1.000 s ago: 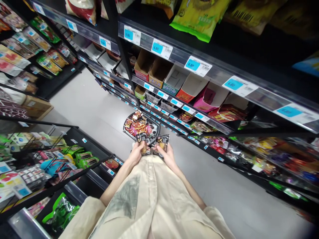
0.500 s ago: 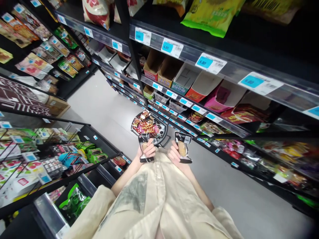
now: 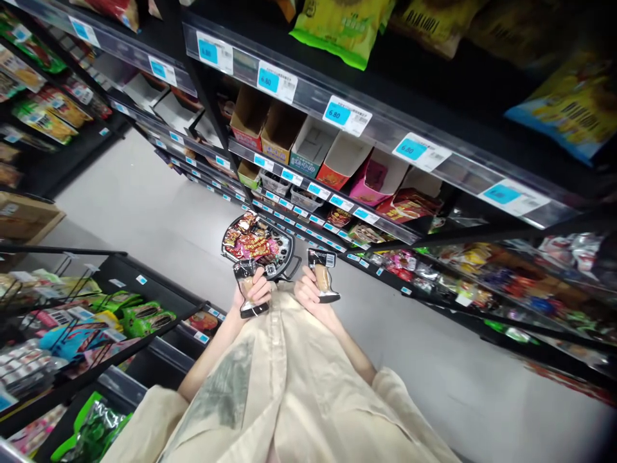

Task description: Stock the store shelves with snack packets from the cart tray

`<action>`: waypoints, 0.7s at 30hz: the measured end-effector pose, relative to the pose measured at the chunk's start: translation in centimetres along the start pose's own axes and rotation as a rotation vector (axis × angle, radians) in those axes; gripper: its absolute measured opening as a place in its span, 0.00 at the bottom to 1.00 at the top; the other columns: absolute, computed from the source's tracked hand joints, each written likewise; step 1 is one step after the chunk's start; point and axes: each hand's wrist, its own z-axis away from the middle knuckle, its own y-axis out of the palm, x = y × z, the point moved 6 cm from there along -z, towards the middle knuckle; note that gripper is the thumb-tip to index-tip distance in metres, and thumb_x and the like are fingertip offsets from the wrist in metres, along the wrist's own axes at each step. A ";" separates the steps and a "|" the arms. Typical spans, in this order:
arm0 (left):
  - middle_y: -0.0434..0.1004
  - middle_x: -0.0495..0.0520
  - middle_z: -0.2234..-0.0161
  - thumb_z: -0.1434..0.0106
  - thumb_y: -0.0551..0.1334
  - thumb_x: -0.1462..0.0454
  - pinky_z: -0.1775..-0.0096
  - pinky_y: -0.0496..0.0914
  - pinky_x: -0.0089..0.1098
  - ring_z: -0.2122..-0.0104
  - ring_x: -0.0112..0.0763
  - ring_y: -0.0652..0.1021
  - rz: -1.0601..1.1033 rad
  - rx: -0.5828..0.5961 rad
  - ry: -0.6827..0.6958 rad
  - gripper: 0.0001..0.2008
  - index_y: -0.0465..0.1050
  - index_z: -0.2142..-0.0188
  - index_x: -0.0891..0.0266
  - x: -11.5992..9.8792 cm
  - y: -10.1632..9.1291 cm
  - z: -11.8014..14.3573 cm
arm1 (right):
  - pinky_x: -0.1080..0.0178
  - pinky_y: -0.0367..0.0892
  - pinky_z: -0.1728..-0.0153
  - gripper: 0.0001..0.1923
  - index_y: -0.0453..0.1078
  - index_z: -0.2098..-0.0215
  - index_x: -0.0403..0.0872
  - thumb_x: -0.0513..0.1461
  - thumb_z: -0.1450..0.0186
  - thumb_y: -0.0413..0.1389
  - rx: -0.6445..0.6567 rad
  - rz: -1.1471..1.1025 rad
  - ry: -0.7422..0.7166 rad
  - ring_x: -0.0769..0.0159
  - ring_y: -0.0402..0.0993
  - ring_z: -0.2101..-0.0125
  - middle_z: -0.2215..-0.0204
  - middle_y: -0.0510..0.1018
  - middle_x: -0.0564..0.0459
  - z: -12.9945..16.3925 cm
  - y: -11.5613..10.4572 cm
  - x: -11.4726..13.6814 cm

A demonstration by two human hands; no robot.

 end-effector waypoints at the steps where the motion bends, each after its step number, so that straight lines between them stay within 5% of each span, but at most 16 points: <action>1: 0.40 0.39 0.87 0.46 0.72 0.47 0.84 0.45 0.26 0.84 0.22 0.46 0.009 0.000 -0.003 0.29 0.51 0.75 0.56 0.0 0.2 0.0 | 0.67 0.41 0.87 0.27 0.47 0.75 0.52 0.50 0.34 0.61 -0.014 0.012 -0.001 0.77 0.26 0.92 0.92 0.45 0.73 0.1 -0.1 0.0; 5: 0.44 0.41 0.85 0.38 0.67 0.52 0.82 0.50 0.25 0.83 0.24 0.51 0.022 -0.007 -0.030 0.20 0.58 0.73 0.57 -0.2 1.5 0.1 | 0.67 0.48 0.85 0.23 0.53 0.75 0.52 0.51 0.34 0.60 -0.022 0.037 -0.001 0.75 0.33 0.93 0.92 0.49 0.72 0.0 0.2 0.5; 8: 0.55 0.44 0.80 0.34 0.63 0.50 0.77 0.62 0.27 0.79 0.26 0.63 0.032 -0.008 -0.039 0.16 0.67 0.66 0.60 -0.1 2.5 0.0 | 0.66 0.49 0.84 0.20 0.59 0.73 0.52 0.53 0.36 0.61 -0.079 0.156 0.008 0.75 0.41 0.92 0.89 0.58 0.69 -0.5 0.2 0.7; 15: 0.70 0.50 0.67 0.42 0.72 0.63 0.64 0.74 0.33 0.68 0.30 0.76 -0.108 -0.062 -0.082 0.16 0.73 0.57 0.62 1.0 1.3 -0.3 | 0.66 0.62 0.80 0.24 0.70 0.68 0.49 0.60 0.39 0.61 -0.447 0.599 -0.132 0.69 0.68 0.82 0.81 0.76 0.57 -1.8 -1.4 1.8; 21: 0.75 0.53 0.64 0.47 0.71 0.68 0.65 0.76 0.34 0.68 0.31 0.77 -0.193 -0.067 -0.081 0.12 0.73 0.64 0.65 1.4 0.7 -0.3 | 0.66 0.69 0.77 0.17 0.70 0.56 0.50 0.48 0.40 0.63 -0.356 0.516 -0.004 0.64 0.77 0.71 0.70 0.79 0.57 -2.8 -2.7 1.7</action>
